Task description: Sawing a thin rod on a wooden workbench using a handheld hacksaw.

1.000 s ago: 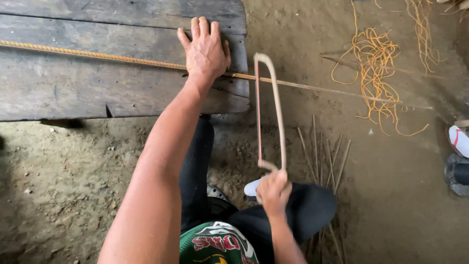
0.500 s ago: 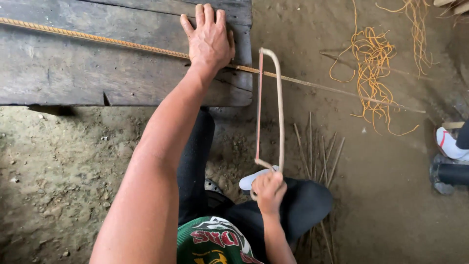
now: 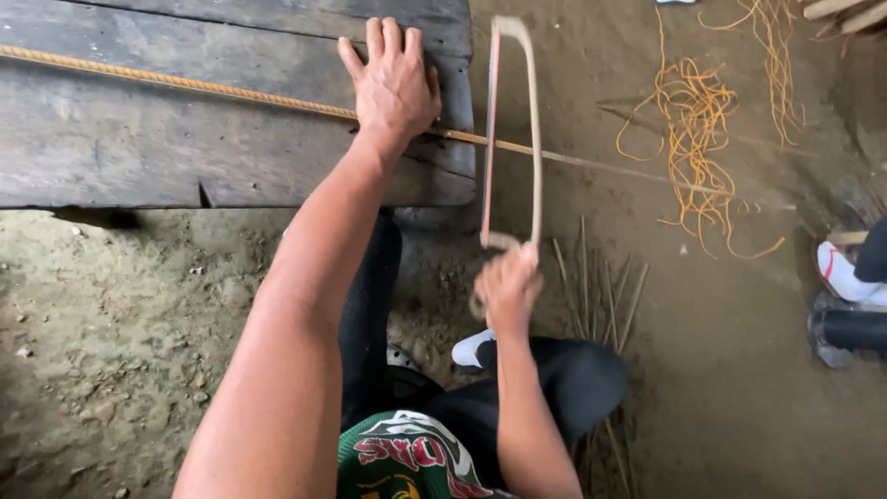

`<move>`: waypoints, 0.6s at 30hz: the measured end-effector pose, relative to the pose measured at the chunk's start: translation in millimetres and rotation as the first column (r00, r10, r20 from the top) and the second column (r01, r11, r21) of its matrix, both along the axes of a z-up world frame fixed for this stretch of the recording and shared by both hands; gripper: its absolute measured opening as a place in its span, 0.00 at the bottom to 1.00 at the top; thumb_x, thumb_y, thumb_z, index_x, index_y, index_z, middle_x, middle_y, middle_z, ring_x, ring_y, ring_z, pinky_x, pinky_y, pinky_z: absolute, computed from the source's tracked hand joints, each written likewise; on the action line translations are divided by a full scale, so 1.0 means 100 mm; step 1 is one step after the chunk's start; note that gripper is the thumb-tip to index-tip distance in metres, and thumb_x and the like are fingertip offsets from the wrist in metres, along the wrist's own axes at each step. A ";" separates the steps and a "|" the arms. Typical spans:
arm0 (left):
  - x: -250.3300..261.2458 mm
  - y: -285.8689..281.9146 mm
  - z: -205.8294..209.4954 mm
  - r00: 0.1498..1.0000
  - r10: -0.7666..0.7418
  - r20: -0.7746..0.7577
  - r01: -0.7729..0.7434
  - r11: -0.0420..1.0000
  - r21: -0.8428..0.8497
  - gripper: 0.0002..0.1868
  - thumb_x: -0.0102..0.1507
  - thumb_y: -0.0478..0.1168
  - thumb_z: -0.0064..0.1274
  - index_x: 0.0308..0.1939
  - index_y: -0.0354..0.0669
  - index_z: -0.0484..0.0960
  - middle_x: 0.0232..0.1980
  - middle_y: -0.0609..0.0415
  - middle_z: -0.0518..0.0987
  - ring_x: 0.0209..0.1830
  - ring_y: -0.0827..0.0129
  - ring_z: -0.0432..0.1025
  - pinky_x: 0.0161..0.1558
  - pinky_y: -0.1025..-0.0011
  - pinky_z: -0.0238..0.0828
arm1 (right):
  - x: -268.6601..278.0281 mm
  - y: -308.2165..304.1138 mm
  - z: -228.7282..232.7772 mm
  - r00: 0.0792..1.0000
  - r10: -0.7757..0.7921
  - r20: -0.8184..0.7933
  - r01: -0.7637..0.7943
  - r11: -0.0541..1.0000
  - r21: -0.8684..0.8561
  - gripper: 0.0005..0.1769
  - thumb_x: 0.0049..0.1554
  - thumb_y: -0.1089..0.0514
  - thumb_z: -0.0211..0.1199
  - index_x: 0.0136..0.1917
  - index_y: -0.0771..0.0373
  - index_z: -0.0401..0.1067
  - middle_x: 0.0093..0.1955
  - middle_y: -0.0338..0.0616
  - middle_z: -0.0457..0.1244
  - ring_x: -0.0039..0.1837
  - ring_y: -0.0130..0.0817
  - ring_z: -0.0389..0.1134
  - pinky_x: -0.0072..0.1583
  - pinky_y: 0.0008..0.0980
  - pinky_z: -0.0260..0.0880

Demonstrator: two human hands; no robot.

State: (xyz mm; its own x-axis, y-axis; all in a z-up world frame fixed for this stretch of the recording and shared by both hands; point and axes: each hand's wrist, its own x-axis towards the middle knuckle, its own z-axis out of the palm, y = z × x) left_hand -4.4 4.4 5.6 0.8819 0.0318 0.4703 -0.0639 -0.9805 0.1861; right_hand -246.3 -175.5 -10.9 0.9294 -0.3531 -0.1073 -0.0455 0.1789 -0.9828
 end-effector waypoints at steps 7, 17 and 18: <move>0.07 -0.05 -0.12 0.998 -0.002 -0.063 0.001 1.000 -0.020 0.27 0.60 0.52 0.52 0.58 0.41 0.75 0.65 0.38 0.69 0.69 0.46 0.57 0.63 0.31 0.48 | -1.68 -1.27 -1.78 0.988 0.085 -0.133 -0.157 0.496 -0.854 0.08 0.69 0.57 0.41 0.53 0.53 0.62 0.41 0.34 0.47 0.42 0.29 0.52 0.41 0.33 0.62; 0.05 -0.05 -0.07 0.998 -0.016 -0.065 0.013 0.999 -0.043 0.24 0.61 0.52 0.52 0.56 0.43 0.76 0.64 0.38 0.70 0.69 0.46 0.58 0.62 0.29 0.49 | 0.73 -0.64 -1.23 0.939 0.228 0.258 -0.318 0.861 0.396 0.28 0.60 0.27 0.36 0.33 0.49 0.50 0.25 0.34 0.45 0.25 0.34 0.44 0.27 0.36 0.46; 0.04 -0.03 -0.07 0.998 -0.026 -0.060 0.024 0.999 -0.044 0.24 0.62 0.53 0.52 0.56 0.43 0.76 0.66 0.38 0.70 0.70 0.46 0.58 0.62 0.28 0.49 | 0.66 -0.59 -1.15 0.951 0.193 0.242 -0.281 0.867 0.413 0.29 0.60 0.26 0.35 0.34 0.49 0.51 0.26 0.34 0.45 0.25 0.33 0.44 0.26 0.34 0.45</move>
